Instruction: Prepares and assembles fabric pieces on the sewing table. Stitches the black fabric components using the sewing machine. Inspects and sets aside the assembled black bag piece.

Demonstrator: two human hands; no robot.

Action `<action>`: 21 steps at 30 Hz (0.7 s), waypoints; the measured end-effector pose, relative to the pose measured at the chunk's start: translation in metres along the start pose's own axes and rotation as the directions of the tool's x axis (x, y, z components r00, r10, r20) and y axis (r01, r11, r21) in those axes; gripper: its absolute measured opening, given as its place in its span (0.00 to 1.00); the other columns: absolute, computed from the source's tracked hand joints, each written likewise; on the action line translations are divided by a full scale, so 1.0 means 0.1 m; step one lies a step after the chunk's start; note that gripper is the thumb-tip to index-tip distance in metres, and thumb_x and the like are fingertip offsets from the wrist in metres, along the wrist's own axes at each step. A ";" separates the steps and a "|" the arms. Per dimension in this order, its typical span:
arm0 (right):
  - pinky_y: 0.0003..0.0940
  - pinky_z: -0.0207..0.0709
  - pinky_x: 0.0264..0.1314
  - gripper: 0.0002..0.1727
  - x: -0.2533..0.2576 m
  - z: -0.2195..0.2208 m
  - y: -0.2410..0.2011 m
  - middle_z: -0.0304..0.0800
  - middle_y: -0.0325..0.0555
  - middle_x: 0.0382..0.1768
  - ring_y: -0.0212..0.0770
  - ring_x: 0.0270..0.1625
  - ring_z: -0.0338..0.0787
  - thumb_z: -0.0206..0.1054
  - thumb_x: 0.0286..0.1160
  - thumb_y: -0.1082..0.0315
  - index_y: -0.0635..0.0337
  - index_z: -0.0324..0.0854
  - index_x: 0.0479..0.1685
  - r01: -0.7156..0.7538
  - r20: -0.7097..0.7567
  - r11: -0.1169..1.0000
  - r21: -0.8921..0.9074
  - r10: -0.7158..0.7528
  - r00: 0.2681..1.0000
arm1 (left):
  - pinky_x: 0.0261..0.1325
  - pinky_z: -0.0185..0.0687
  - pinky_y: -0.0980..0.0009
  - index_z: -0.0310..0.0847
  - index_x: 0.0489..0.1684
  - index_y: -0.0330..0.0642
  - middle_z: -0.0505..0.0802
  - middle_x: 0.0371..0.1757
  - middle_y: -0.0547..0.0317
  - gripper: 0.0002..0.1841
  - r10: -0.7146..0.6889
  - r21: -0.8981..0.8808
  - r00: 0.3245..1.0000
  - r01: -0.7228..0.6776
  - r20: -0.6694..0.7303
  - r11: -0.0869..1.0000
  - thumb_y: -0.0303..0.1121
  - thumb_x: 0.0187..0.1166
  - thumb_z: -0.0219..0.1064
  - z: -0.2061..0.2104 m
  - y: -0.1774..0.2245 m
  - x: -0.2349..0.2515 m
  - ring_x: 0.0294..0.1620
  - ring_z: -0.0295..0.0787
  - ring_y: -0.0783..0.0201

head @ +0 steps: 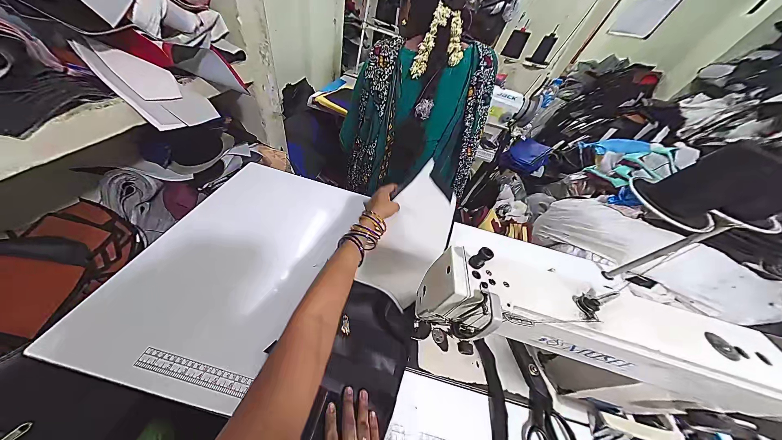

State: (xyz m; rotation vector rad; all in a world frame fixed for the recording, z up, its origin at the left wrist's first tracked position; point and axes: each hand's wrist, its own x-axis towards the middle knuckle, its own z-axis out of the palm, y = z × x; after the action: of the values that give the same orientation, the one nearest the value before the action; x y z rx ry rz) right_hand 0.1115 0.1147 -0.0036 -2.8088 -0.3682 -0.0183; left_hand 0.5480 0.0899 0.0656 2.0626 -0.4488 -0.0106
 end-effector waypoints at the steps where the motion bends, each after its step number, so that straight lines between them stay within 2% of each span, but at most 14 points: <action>1: 0.72 0.66 0.78 0.46 0.13 0.00 0.07 0.70 0.80 0.79 0.82 0.81 0.69 0.64 0.75 0.39 0.76 0.73 0.78 0.017 -0.007 1.000 -0.004 -0.017 1.000 | 0.73 0.62 0.25 0.77 0.76 0.34 0.85 0.72 0.31 0.32 0.094 0.050 0.992 -0.090 -0.089 0.995 0.17 0.64 0.70 -0.26 0.05 -0.02 0.77 0.76 0.32; 3: 0.75 0.62 0.79 0.47 0.56 0.00 0.29 0.67 0.77 0.82 0.80 0.84 0.65 0.64 0.73 0.38 0.74 0.72 0.79 0.065 -0.017 0.998 -0.008 -0.065 0.998 | 0.77 0.52 0.24 0.73 0.80 0.34 0.80 0.77 0.31 0.38 0.248 0.096 0.943 -0.232 -0.223 0.968 0.14 0.58 0.69 -0.86 0.08 -0.09 0.82 0.68 0.33; 4: 0.76 0.57 0.82 0.47 0.86 -0.04 0.43 0.64 0.76 0.84 0.80 0.86 0.61 0.63 0.76 0.38 0.73 0.70 0.82 0.084 0.008 0.996 0.013 -0.084 0.996 | 0.79 0.55 0.29 0.70 0.80 0.31 0.79 0.77 0.30 0.40 0.308 0.089 0.915 -0.295 -0.259 0.951 0.12 0.56 0.69 -1.17 0.11 -0.14 0.83 0.68 0.35; 6: 0.73 0.49 0.87 0.40 1.44 -0.16 0.70 0.64 0.74 0.85 0.77 0.89 0.57 0.62 0.83 0.46 0.72 0.70 0.82 0.106 0.028 0.982 0.157 -0.112 0.993 | 0.84 0.67 0.52 0.64 0.82 0.25 0.80 0.78 0.34 0.42 0.373 0.036 0.882 -0.379 -0.287 0.925 0.13 0.56 0.71 -1.67 0.19 -0.45 0.82 0.74 0.49; 7: 0.68 0.50 0.89 0.33 1.65 -0.21 0.80 0.69 0.73 0.82 0.73 0.89 0.62 0.61 0.85 0.53 0.74 0.74 0.78 0.108 -0.024 0.944 0.312 -0.105 0.994 | 0.83 0.68 0.60 0.67 0.78 0.21 0.82 0.75 0.34 0.38 0.406 0.014 0.872 -0.419 -0.272 0.908 0.15 0.60 0.73 -1.83 0.19 -0.70 0.79 0.77 0.53; 8: 0.57 0.57 0.90 0.29 1.80 -0.26 0.85 0.77 0.70 0.77 0.64 0.86 0.70 0.56 0.87 0.60 0.78 0.76 0.75 0.097 -0.095 0.850 0.519 -0.055 0.994 | 0.77 0.74 0.63 0.76 0.65 0.20 0.87 0.66 0.38 0.27 0.504 0.049 0.831 -0.508 -0.234 0.860 0.19 0.61 0.72 -1.94 0.11 -0.92 0.71 0.82 0.57; 9: 0.43 0.67 0.85 0.28 1.87 -0.36 0.84 0.83 0.66 0.73 0.52 0.80 0.80 0.45 0.91 0.65 0.81 0.72 0.75 0.058 -0.114 0.653 0.755 0.043 0.993 | 0.79 0.72 0.56 0.83 0.56 0.23 0.89 0.63 0.38 0.19 0.590 0.111 0.791 -0.579 -0.165 0.808 0.25 0.68 0.69 -2.02 -0.03 -1.15 0.71 0.82 0.52; 10: 0.35 0.78 0.71 0.33 1.88 -0.46 0.77 0.87 0.63 0.67 0.45 0.68 0.88 0.30 0.93 0.62 0.82 0.65 0.78 -0.002 -0.062 0.368 0.930 0.163 0.985 | 0.83 0.65 0.45 0.89 0.53 0.31 0.88 0.69 0.38 0.16 0.600 0.169 0.793 -0.580 -0.104 0.797 0.32 0.74 0.63 -2.03 -0.19 -1.43 0.79 0.77 0.44; 11: 0.36 0.85 0.56 0.40 1.84 -0.57 0.71 0.89 0.61 0.63 0.45 0.59 0.93 0.17 0.93 0.52 0.76 0.58 0.81 -0.066 0.044 0.077 0.995 0.254 0.966 | 0.82 0.57 0.36 0.91 0.51 0.42 0.79 0.80 0.39 0.16 0.531 0.196 0.845 -0.512 -0.063 0.837 0.36 0.79 0.58 -1.95 -0.32 -1.76 0.87 0.65 0.39; 12: 0.38 0.87 0.44 0.44 1.78 -0.65 0.68 0.89 0.59 0.60 0.46 0.52 0.94 0.12 0.90 0.43 0.69 0.55 0.82 -0.112 0.148 -0.131 0.985 0.308 0.940 | 0.83 0.52 0.32 0.93 0.49 0.47 0.66 0.88 0.35 0.14 0.437 0.180 0.897 -0.422 -0.056 0.889 0.36 0.78 0.60 -1.82 -0.43 -2.08 0.91 0.54 0.35; 13: 0.37 0.86 0.42 0.43 1.70 -0.67 0.66 0.86 0.55 0.61 0.43 0.52 0.92 0.14 0.90 0.40 0.64 0.57 0.83 -0.137 0.211 -0.231 0.963 0.331 0.920 | 0.86 0.50 0.35 0.94 0.47 0.48 0.55 0.92 0.32 0.12 0.314 0.120 0.946 -0.304 -0.079 0.945 0.32 0.77 0.64 -1.66 -0.51 -2.39 0.93 0.45 0.34; 15: 0.32 0.85 0.51 0.25 1.56 -0.60 0.68 0.88 0.52 0.57 0.36 0.52 0.91 0.38 0.96 0.60 0.67 0.66 0.77 -0.133 0.195 -0.183 0.974 0.383 0.903 | 0.86 0.60 0.42 0.95 0.53 0.46 0.53 0.91 0.25 0.15 0.105 0.046 0.981 -0.099 -0.162 0.994 0.22 0.73 0.67 -1.37 -0.64 -2.79 0.92 0.50 0.31; 17: 0.27 0.89 0.44 0.17 1.46 -0.51 0.70 0.91 0.49 0.44 0.33 0.39 0.94 0.58 0.78 0.82 0.72 0.72 0.65 -0.095 0.121 -0.081 0.992 0.435 0.892 | 0.83 0.67 0.47 0.92 0.63 0.50 0.60 0.90 0.27 0.23 -0.019 0.031 0.986 0.025 -0.165 0.999 0.15 0.74 0.65 -1.18 -0.73 -2.98 0.90 0.59 0.35; 21: 0.26 0.87 0.42 0.22 1.51 -0.46 0.75 0.89 0.50 0.42 0.31 0.37 0.91 0.64 0.74 0.86 0.72 0.73 0.67 -0.095 0.052 0.062 0.994 0.495 0.867 | 0.81 0.68 0.44 0.84 0.73 0.39 0.69 0.88 0.36 0.29 0.085 0.128 0.980 -0.063 -0.178 0.990 0.08 0.70 0.63 -1.08 -0.82 -2.92 0.86 0.70 0.38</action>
State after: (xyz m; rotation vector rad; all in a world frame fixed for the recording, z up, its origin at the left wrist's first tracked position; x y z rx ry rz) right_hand 0.2774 0.0694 0.0254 -1.3514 0.2840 -0.0847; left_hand 0.3215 0.3101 0.0011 2.1420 -0.4206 0.2553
